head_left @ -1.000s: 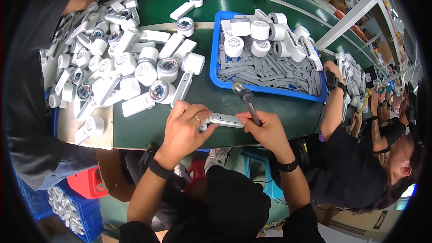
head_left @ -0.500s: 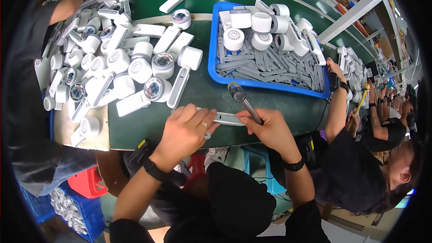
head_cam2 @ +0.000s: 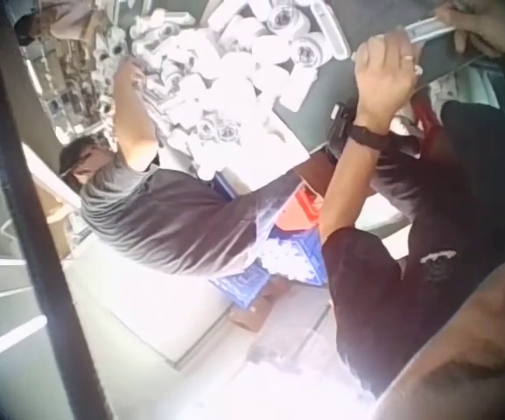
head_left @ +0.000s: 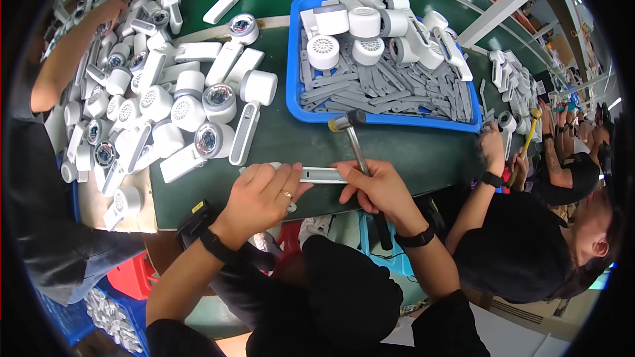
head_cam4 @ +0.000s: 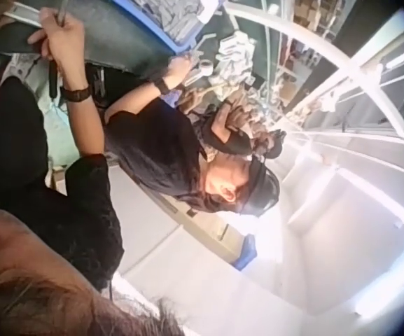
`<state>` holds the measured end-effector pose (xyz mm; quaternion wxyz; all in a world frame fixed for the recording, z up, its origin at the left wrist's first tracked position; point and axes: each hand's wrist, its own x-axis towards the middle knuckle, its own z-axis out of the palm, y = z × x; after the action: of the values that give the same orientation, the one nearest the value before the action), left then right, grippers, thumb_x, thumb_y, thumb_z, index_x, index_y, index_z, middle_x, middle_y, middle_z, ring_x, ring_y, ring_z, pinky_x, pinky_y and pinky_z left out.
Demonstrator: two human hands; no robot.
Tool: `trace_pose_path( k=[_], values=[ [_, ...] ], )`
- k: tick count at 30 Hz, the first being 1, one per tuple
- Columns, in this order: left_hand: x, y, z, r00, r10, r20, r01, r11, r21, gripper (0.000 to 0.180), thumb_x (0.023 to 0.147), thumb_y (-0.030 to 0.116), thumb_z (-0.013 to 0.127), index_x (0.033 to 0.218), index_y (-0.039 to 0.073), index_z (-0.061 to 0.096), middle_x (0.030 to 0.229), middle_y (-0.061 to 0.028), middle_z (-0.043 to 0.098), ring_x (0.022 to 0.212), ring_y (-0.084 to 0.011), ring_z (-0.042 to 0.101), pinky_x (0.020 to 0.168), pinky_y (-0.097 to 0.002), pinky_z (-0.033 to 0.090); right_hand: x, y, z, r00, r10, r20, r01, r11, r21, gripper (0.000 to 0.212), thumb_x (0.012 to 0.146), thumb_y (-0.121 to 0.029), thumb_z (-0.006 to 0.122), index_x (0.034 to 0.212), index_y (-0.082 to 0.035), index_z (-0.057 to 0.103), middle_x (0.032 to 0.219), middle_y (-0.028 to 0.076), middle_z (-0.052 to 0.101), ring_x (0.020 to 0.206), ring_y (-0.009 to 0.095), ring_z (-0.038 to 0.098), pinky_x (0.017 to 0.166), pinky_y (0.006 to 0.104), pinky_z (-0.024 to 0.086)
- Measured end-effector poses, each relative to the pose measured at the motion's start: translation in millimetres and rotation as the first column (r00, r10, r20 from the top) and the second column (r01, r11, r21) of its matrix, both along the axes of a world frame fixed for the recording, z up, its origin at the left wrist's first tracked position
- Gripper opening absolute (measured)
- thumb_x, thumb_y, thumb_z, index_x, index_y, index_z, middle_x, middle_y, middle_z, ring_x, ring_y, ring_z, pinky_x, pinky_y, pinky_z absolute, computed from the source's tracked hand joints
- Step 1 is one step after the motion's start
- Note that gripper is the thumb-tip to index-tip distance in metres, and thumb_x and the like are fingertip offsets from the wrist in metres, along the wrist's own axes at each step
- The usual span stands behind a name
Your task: The person picks up a white fan housing and a grey strap, fits the strap into the housing, and hammers it into place with a mallet. They repeat this process multiple times, setting each assembled fan back onto the work surface.
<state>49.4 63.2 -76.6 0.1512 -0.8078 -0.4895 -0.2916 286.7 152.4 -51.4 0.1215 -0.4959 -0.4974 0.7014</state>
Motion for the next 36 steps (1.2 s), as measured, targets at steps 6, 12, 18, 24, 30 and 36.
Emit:
trace_pose_path(
  k=[6, 12, 18, 24, 30, 36],
  values=[
    [4, 11, 30, 0.993, -0.086, 0.084, 0.096, 0.988, -0.120, 0.038, 0.078, 0.022, 0.082, 0.113, 0.010, 0.076, 0.109, -0.0016, 0.073, 0.087, -0.0196, 0.059, 0.072, -0.0338, 0.050, 0, -7, -2, 0.999, -0.039, -0.015, 0.040, 0.997, 0.069, 0.036, 0.105, -0.030, 0.064, 0.127, -0.003, 0.070, 0.074, 0.008, 0.073, 0.041, 0.004, 0.047, 0.037, 0.0207, 0.030],
    [9, 20, 18, 0.983, -0.182, 0.034, 0.185, 0.961, -0.205, 0.035, 0.076, 0.017, 0.081, 0.112, 0.017, 0.079, 0.111, 0.0001, 0.074, 0.081, -0.0187, 0.057, 0.070, -0.0334, 0.052, -1, -11, -8, 0.996, -0.075, -0.047, 0.077, 0.996, 0.051, 0.035, 0.105, -0.031, 0.064, 0.126, -0.003, 0.070, 0.073, 0.007, 0.072, 0.040, 0.004, 0.047, 0.037, 0.0205, 0.030],
    [10, 23, 23, 0.976, -0.190, 0.105, 0.212, 0.939, -0.273, 0.028, 0.077, 0.014, 0.082, 0.105, 0.016, 0.080, 0.104, 0.0019, 0.075, 0.070, -0.0178, 0.053, 0.063, -0.0316, 0.050, -1, -13, -9, 0.991, -0.104, -0.082, 0.109, 0.992, 0.064, 0.037, 0.103, -0.033, 0.067, 0.123, -0.002, 0.071, 0.071, 0.007, 0.071, 0.041, 0.005, 0.049, 0.037, 0.0221, 0.032],
    [10, 26, 18, 0.971, -0.187, 0.147, 0.212, 0.960, -0.180, 0.027, 0.077, 0.015, 0.083, 0.104, 0.013, 0.080, 0.102, 0.0018, 0.075, 0.066, -0.0173, 0.052, 0.060, -0.0310, 0.050, 1, -14, -9, 0.992, -0.096, -0.083, 0.101, 0.993, 0.064, 0.037, 0.103, -0.033, 0.067, 0.123, -0.002, 0.071, 0.071, 0.006, 0.071, 0.042, 0.005, 0.049, 0.038, 0.0221, 0.033],
    [7, 28, 22, 0.973, -0.230, 0.012, 0.226, 0.949, -0.220, 0.029, 0.077, 0.012, 0.080, 0.106, 0.010, 0.079, 0.102, 0.0014, 0.074, 0.067, -0.0171, 0.053, 0.059, -0.0317, 0.050, -1, -14, -9, 0.991, -0.107, -0.083, 0.112, 0.992, 0.056, 0.037, 0.104, -0.032, 0.066, 0.124, -0.001, 0.070, 0.071, 0.005, 0.070, 0.042, 0.004, 0.048, 0.038, 0.0210, 0.031],
    [9, 29, 24, 0.970, -0.244, -0.004, 0.239, 0.949, -0.205, 0.034, 0.074, 0.011, 0.079, 0.108, 0.010, 0.078, 0.101, 0.0014, 0.073, 0.067, -0.0176, 0.054, 0.059, -0.0326, 0.049, 36, -43, -3, 0.896, -0.263, -0.357, 0.342, 0.923, 0.176, 0.048, 0.113, -0.028, 0.044, 0.153, -0.003, 0.044, 0.075, 0.005, 0.062, 0.044, 0.006, 0.043, 0.041, 0.0210, 0.033]
  ],
)
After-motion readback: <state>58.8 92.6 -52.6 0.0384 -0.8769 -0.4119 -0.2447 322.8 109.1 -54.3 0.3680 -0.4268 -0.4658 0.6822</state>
